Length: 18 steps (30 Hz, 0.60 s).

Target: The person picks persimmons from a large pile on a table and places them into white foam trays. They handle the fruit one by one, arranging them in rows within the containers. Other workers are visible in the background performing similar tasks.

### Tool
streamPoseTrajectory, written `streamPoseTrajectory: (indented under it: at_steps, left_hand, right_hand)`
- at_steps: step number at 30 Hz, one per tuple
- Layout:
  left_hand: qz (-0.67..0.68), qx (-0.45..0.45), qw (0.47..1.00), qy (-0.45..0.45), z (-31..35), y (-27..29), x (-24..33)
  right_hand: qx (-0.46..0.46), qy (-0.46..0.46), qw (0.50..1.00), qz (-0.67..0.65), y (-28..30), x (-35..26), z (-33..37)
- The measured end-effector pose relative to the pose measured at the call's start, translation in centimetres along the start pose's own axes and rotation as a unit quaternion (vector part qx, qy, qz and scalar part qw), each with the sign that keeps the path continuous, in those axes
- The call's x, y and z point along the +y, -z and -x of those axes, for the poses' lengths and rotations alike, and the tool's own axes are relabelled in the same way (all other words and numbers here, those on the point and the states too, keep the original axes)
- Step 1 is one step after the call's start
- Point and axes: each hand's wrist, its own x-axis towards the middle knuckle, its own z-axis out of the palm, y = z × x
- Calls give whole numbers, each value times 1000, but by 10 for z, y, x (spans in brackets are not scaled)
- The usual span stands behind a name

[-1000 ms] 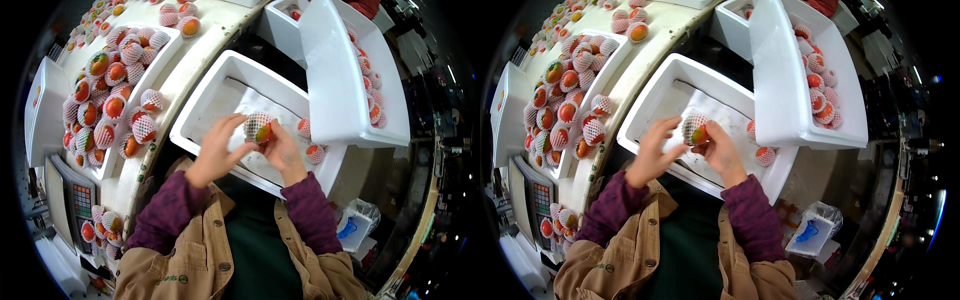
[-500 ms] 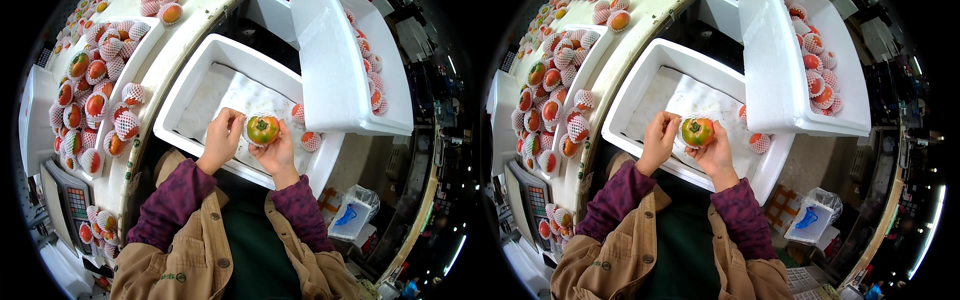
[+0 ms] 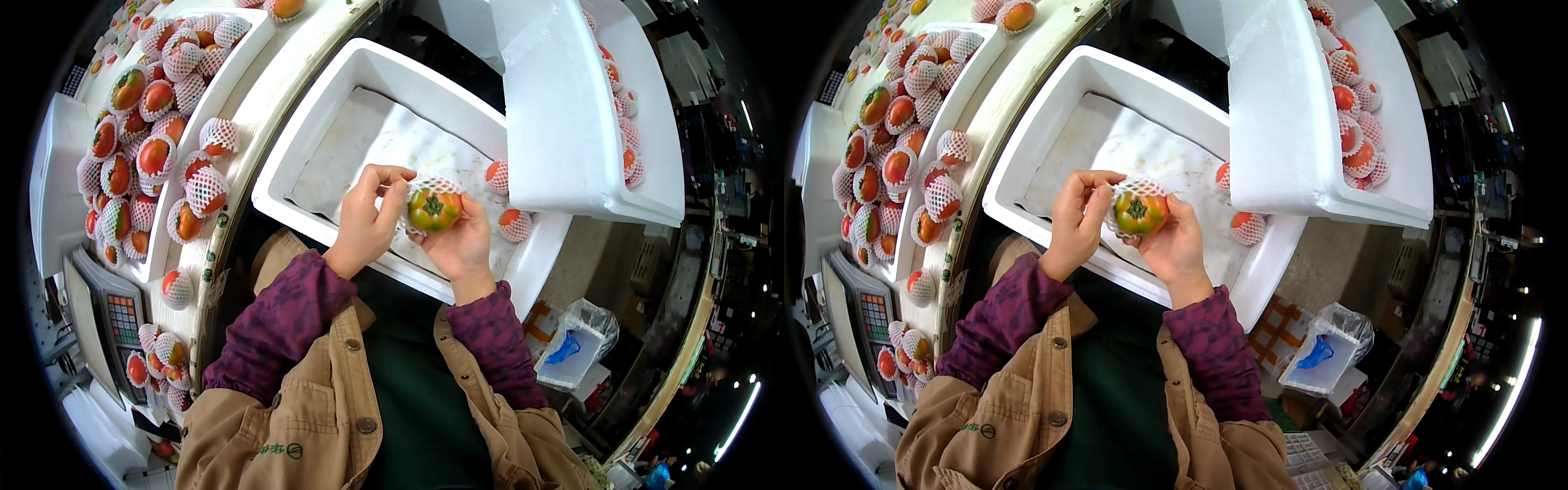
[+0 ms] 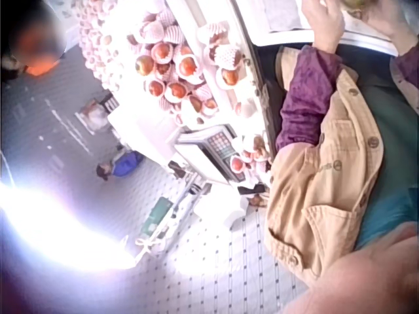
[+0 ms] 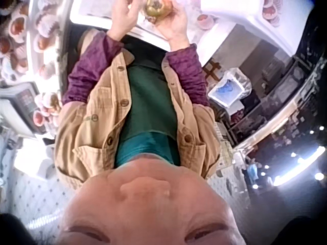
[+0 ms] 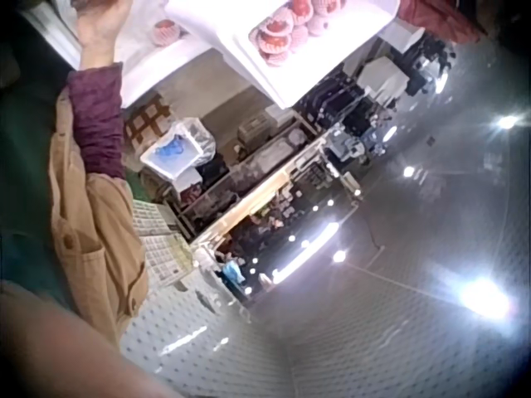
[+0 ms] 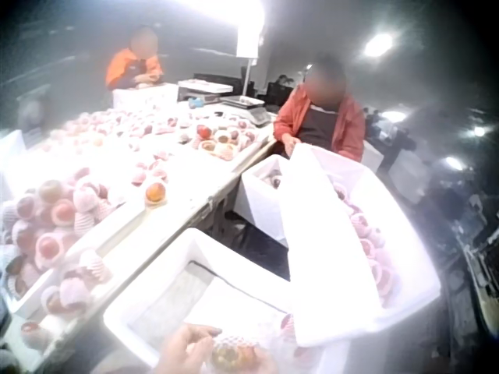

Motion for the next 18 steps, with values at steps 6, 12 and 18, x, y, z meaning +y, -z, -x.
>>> streamPoseTrajectory:
  at_steps: [6, 12, 18]
  left_hand:
    - [-207, -110, 968, -84, -7, -3, 6]
    - [-11, -84, 988, 128, -10, 5, 6]
    - [21, -75, 986, 144, -11, 3, 4]
  right_hand:
    - [88, 121, 975, 162, 3, 6, -6]
    - [176, 234, 859, 420, -3, 11, -9]
    - [171, 247, 804, 513, 10, 14, -12]
